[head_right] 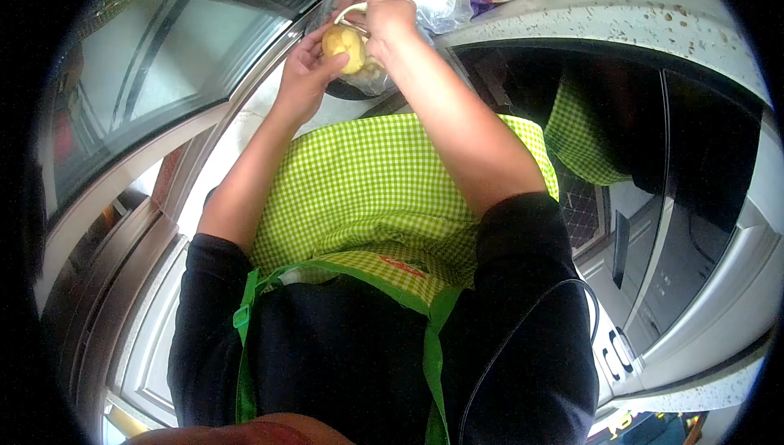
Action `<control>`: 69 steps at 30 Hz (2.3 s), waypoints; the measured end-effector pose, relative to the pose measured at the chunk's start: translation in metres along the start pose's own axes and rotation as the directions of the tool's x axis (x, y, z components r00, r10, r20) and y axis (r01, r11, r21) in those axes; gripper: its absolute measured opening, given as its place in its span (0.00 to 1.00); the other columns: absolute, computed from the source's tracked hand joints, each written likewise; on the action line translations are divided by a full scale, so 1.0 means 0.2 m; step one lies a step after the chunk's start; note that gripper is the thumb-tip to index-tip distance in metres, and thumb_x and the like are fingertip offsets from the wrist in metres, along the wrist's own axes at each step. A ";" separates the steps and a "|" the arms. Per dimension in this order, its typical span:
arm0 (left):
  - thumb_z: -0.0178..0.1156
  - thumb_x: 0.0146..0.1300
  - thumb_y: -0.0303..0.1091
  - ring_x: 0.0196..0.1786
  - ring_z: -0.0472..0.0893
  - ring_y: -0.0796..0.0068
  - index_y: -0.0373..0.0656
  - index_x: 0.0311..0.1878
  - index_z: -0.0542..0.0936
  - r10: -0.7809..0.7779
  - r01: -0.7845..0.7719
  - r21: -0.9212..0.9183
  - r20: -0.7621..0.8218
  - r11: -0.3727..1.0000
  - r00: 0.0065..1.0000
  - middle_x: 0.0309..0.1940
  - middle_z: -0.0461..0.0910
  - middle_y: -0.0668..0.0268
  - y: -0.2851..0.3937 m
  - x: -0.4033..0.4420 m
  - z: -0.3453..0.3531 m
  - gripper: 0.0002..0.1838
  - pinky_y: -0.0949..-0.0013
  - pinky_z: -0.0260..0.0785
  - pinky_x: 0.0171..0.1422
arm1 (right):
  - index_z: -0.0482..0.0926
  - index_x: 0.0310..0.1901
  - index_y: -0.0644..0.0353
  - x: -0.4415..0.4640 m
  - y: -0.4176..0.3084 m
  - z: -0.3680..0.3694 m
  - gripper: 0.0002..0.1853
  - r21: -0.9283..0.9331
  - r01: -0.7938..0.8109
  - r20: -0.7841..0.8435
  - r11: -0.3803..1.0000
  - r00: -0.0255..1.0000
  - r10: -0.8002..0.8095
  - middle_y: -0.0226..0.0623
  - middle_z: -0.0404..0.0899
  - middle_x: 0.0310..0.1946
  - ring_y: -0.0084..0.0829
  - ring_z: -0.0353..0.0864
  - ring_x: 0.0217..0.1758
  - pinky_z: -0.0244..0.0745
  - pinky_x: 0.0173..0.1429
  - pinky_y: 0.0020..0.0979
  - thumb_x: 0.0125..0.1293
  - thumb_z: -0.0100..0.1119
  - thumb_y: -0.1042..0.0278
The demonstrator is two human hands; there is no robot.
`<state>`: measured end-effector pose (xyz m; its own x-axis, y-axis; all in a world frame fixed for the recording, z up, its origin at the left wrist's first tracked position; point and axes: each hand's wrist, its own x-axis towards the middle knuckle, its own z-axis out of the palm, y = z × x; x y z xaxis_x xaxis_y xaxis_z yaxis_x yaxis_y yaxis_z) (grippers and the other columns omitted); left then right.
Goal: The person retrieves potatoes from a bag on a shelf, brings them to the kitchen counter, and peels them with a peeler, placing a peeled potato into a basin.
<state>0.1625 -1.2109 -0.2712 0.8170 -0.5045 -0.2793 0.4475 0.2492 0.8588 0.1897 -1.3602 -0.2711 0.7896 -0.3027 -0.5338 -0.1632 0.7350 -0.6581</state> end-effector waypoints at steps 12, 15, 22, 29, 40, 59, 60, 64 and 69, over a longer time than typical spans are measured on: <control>0.65 0.61 0.33 0.51 0.78 0.71 0.29 0.59 0.66 -0.172 0.173 0.019 -0.060 0.985 0.983 0.51 0.76 0.57 0.03 0.00 0.02 0.28 0.68 0.75 0.56 | 0.74 0.33 0.67 -0.04 -0.09 0.03 0.14 -0.129 0.068 0.121 0.989 0.991 -0.052 0.44 0.80 0.24 0.31 0.79 0.23 0.77 0.27 0.32 0.64 0.61 0.62; 0.54 0.69 0.39 0.52 0.78 0.70 0.32 0.59 0.67 -0.204 0.203 0.052 -0.002 0.978 0.979 0.52 0.75 0.58 0.02 0.02 -0.01 0.22 0.63 0.73 0.60 | 0.75 0.29 0.65 -0.07 -0.07 0.04 0.16 -0.161 0.059 0.208 0.985 0.978 -0.025 0.45 0.81 0.25 0.30 0.80 0.23 0.77 0.28 0.30 0.64 0.62 0.60; 0.52 0.70 0.41 0.53 0.78 0.68 0.33 0.58 0.67 -0.233 0.233 0.074 -0.009 0.970 0.973 0.52 0.75 0.58 0.00 0.00 -0.01 0.22 0.62 0.74 0.60 | 0.76 0.30 0.65 -0.10 -0.06 0.05 0.15 -0.254 0.080 0.292 0.964 0.956 -0.002 0.44 0.81 0.23 0.29 0.81 0.25 0.77 0.29 0.29 0.63 0.63 0.59; 0.56 0.67 0.45 0.51 0.80 0.68 0.31 0.58 0.67 -0.266 0.266 -0.053 0.003 0.962 0.964 0.51 0.75 0.58 0.00 0.00 -0.03 0.27 0.67 0.78 0.53 | 0.75 0.30 0.66 -0.11 -0.07 0.04 0.15 -0.251 0.076 0.308 0.965 0.951 0.006 0.42 0.80 0.22 0.29 0.81 0.25 0.78 0.30 0.30 0.63 0.63 0.61; 0.68 0.57 0.33 0.50 0.79 0.72 0.31 0.58 0.69 -0.132 0.138 0.103 -0.066 0.985 0.989 0.49 0.77 0.58 -0.01 -0.01 -0.01 0.29 0.71 0.76 0.53 | 0.72 0.31 0.69 -0.07 -0.02 0.03 0.12 -0.062 0.012 0.117 0.998 0.993 -0.005 0.45 0.79 0.24 0.37 0.83 0.26 0.81 0.30 0.35 0.65 0.58 0.68; 0.71 0.53 0.32 0.48 0.79 0.74 0.31 0.57 0.72 -0.164 0.172 0.176 -0.057 0.969 0.985 0.47 0.78 0.60 0.03 -0.02 0.01 0.30 0.71 0.73 0.54 | 0.75 0.30 0.67 -0.07 0.03 0.01 0.12 -0.220 0.025 0.195 0.975 0.981 0.019 0.44 0.80 0.24 0.32 0.81 0.23 0.78 0.27 0.33 0.63 0.61 0.66; 0.73 0.51 0.33 0.48 0.78 0.74 0.31 0.57 0.72 -0.107 0.112 0.164 -0.040 0.980 0.994 0.48 0.78 0.60 0.03 -0.02 0.01 0.32 0.72 0.72 0.55 | 0.75 0.30 0.67 -0.08 0.01 0.01 0.12 -0.219 0.026 0.195 0.975 0.981 0.018 0.44 0.80 0.24 0.32 0.81 0.23 0.78 0.27 0.33 0.63 0.61 0.66; 0.71 0.51 0.25 0.55 0.75 0.72 0.30 0.61 0.67 -0.026 0.022 0.253 0.012 0.967 1.000 0.52 0.75 0.58 0.00 -0.02 0.00 0.34 0.70 0.70 0.60 | 0.74 0.29 0.68 -0.07 0.00 0.02 0.10 -0.038 -0.023 0.085 0.999 0.996 0.026 0.44 0.79 0.24 0.35 0.81 0.24 0.79 0.29 0.35 0.64 0.57 0.69; 0.74 0.48 0.27 0.58 0.73 0.72 0.30 0.62 0.65 0.143 -0.139 0.271 0.005 0.953 0.990 0.55 0.73 0.57 -0.03 -0.02 0.01 0.38 0.69 0.66 0.64 | 0.73 0.30 0.68 -0.06 0.01 0.02 0.10 0.016 0.015 0.047 1.000 0.999 -0.015 0.44 0.78 0.25 0.36 0.80 0.24 0.79 0.29 0.34 0.65 0.55 0.69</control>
<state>0.1550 -1.2125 -0.2750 0.8708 -0.4677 -0.1517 0.2144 0.0835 0.9732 0.1813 -1.3526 -0.2638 0.8191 -0.2848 -0.4980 -0.1424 0.7399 -0.6575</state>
